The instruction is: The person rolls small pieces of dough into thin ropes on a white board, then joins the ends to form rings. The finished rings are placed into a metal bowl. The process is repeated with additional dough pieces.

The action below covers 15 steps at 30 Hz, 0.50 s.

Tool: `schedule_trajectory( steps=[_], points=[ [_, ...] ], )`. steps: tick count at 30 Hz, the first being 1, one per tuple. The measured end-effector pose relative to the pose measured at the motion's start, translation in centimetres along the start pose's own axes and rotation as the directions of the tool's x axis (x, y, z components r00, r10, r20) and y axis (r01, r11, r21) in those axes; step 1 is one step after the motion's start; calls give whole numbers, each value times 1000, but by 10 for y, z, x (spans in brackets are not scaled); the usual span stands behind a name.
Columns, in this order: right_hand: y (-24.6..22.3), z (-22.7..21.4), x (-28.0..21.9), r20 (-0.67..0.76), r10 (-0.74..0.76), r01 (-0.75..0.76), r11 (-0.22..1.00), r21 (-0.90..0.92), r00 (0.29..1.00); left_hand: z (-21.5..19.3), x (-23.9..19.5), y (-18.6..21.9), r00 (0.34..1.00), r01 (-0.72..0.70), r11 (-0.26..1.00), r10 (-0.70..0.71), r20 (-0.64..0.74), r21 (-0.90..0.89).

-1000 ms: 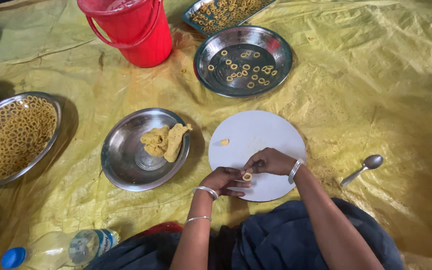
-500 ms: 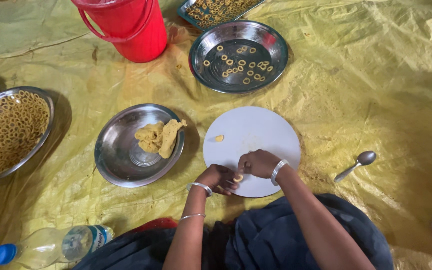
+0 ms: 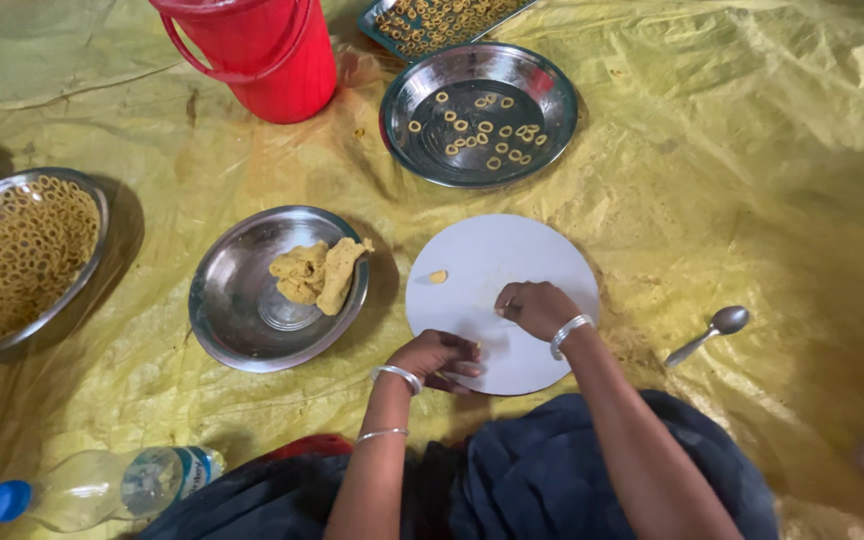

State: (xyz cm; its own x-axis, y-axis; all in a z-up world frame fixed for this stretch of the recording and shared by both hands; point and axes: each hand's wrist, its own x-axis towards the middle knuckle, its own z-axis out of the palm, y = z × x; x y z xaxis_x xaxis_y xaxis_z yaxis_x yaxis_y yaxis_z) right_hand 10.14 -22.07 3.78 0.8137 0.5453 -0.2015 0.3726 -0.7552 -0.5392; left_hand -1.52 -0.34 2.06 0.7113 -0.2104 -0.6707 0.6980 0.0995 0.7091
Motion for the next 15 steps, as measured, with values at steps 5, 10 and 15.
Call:
schedule_trajectory(
  steps=[5,10,15],
  points=[
    [0,-2,3,22,-11,10,1000,9,1000,-2,17,-3,1000,-1,976,8,-29,219],
    [-4,-4,1,-42,44,-43,999,27,998,-10,78,110,836,-470,880,468,-287,68],
    [-6,-15,-2,-146,89,-71,990,123,985,-11,83,183,389,-650,396,907,-163,649]
  ],
)
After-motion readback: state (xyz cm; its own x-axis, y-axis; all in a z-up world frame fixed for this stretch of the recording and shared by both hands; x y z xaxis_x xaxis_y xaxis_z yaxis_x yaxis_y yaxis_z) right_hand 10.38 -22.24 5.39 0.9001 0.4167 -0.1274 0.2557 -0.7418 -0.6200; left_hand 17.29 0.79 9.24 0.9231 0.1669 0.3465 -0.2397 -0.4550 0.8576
